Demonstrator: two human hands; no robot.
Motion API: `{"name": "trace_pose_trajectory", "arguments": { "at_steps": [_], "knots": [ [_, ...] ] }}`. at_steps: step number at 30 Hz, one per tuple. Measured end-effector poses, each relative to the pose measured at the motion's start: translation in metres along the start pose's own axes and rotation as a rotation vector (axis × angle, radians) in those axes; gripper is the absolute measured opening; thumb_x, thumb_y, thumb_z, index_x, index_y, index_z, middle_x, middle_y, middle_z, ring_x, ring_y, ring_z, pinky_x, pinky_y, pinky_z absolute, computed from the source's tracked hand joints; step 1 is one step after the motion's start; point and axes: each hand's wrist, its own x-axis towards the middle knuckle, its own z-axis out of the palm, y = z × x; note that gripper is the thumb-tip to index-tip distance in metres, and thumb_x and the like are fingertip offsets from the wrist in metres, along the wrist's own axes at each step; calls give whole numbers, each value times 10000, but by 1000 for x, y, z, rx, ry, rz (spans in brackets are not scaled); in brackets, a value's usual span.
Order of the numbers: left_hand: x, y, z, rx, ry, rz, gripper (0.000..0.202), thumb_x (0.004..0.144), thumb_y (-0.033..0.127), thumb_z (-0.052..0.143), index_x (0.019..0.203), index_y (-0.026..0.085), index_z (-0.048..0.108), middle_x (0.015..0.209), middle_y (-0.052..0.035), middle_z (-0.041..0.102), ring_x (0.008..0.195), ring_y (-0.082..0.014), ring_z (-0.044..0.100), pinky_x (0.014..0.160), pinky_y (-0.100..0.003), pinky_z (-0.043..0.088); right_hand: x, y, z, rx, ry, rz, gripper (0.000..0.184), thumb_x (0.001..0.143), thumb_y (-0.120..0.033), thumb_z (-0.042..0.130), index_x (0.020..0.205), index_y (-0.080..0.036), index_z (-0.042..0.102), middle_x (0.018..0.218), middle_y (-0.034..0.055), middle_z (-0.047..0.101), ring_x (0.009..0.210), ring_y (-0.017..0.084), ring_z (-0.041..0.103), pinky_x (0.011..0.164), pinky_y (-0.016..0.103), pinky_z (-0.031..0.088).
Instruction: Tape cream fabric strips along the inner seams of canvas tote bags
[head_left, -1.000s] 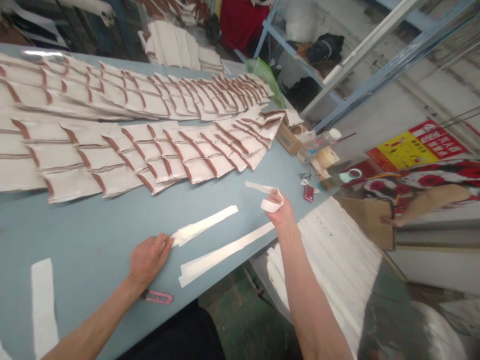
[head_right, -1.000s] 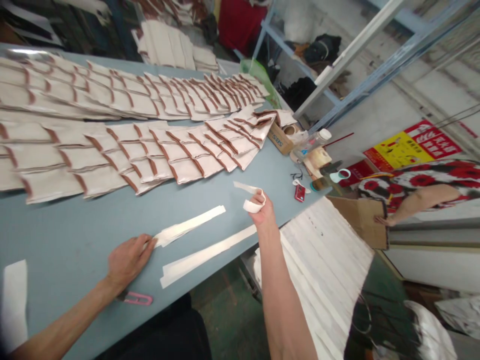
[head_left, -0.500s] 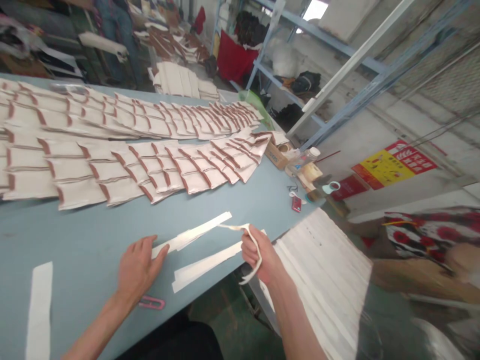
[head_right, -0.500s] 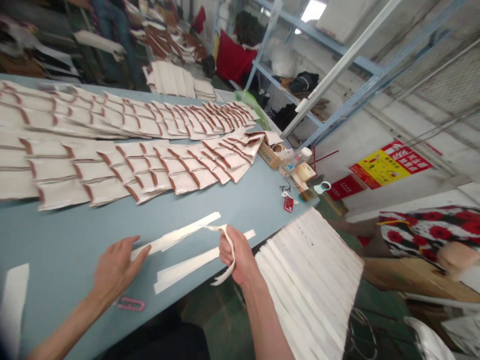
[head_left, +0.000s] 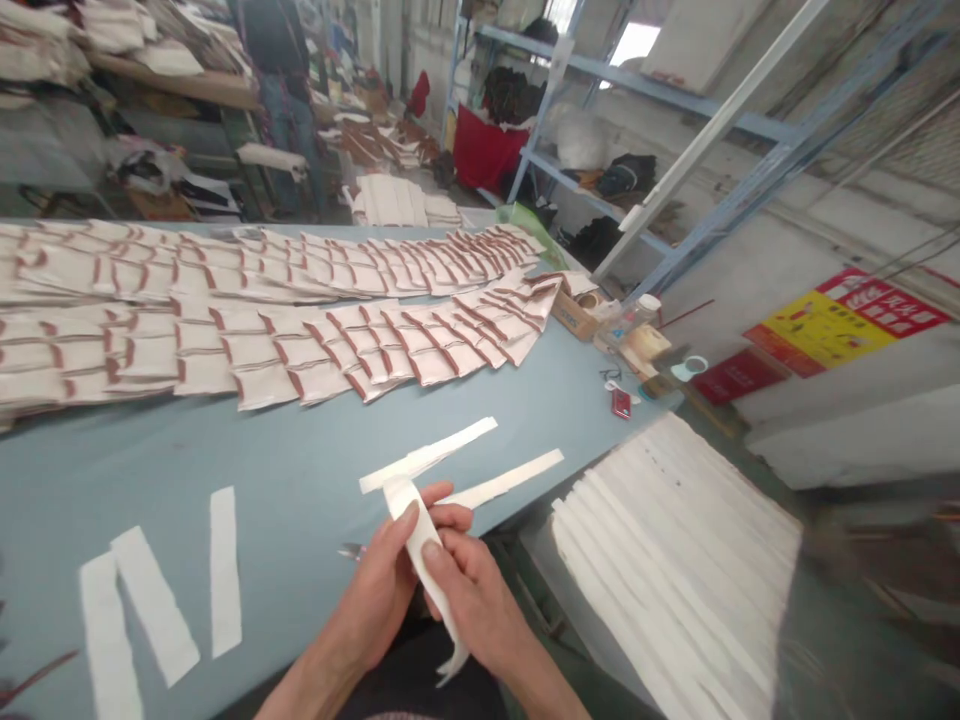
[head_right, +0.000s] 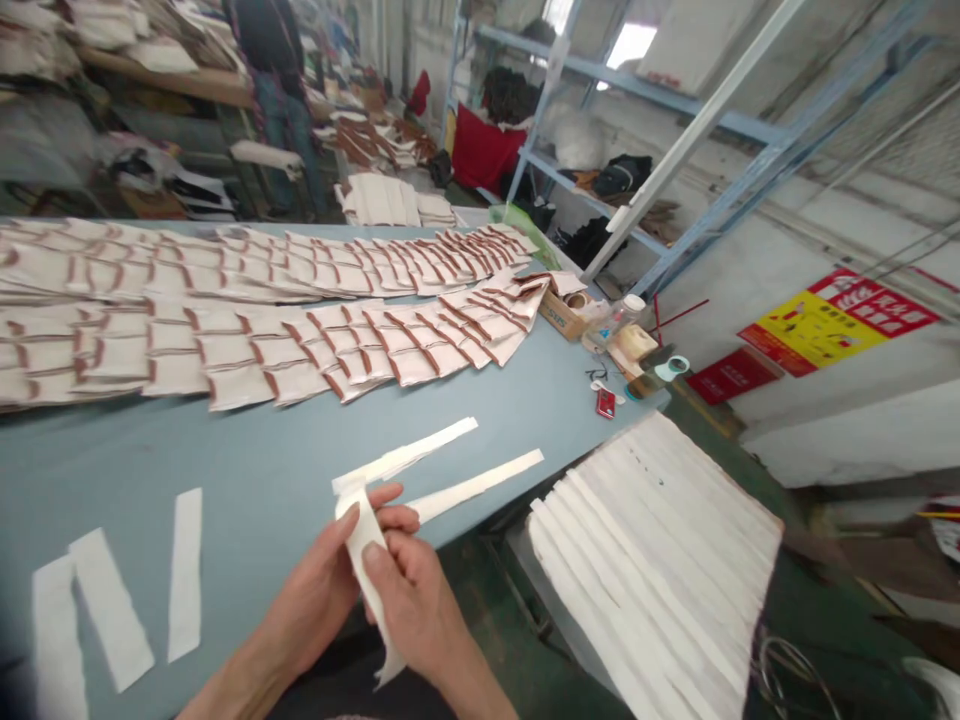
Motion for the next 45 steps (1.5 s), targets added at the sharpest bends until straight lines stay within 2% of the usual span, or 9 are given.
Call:
{"name": "trace_pose_trajectory", "arguments": {
  "at_steps": [5,12,18,25,29,33,38,42,45],
  "knots": [
    [-30,8,-34,-121,25,-39,658,658,612,999,1095,159,809,939,-72,805,647,-172,681,442,-204,529,-10,8,53,14,26,11,730,900,-922,553,757,-207,545,611,-33,514,511,90,411,507,247,326],
    [-78,66,-91,-290,166,-34,359,1107,256,487,1030,99,801,870,-118,815,748,-194,791,704,-264,686,-20,21,143,253,-167,196,897,891,-990,397,927,-149,708,616,36,671,425,114,537,432,216,420],
    [-112,106,-132,-365,215,3,401,1125,212,431,1019,62,788,801,-113,802,658,-192,784,657,-289,684,-34,24,199,343,-180,222,743,784,-864,747,964,-145,685,689,38,734,462,97,577,438,180,436],
    [-150,85,-154,-394,147,18,292,1011,309,660,1102,65,792,853,-145,821,741,-216,786,730,-289,668,-34,22,227,459,-335,327,637,762,-774,811,923,-188,618,585,-39,661,408,76,498,403,172,363],
    [-155,67,-154,-377,179,116,265,832,348,873,950,130,778,642,-40,730,589,-182,701,538,-225,588,-35,29,232,488,-500,440,582,755,-780,740,796,-235,541,463,-78,528,353,92,400,366,212,350],
    [-152,70,-148,-441,311,182,283,934,335,765,729,178,648,453,100,443,369,-77,451,397,-166,453,-41,36,221,462,-587,463,605,784,-821,682,760,-238,522,495,-46,569,369,98,433,378,209,351],
    [-144,86,-129,-558,380,151,451,1088,284,488,650,188,536,455,107,337,306,-46,274,299,-147,230,-60,41,185,-128,-382,76,664,1040,-777,371,818,-199,611,655,33,658,566,151,585,562,263,465],
    [-134,86,-118,-632,451,137,516,1148,314,408,647,206,471,466,127,267,298,-45,247,297,-153,187,-71,49,159,-558,-59,-445,291,1001,-480,663,1079,-199,678,869,51,736,742,201,688,703,313,539],
    [-129,81,-115,-661,479,127,509,1169,328,420,676,209,468,497,137,251,318,-48,246,310,-164,186,-72,54,150,-650,129,-793,429,927,-446,799,1250,-209,645,1124,128,776,1010,287,763,869,395,629]
  ]
}}
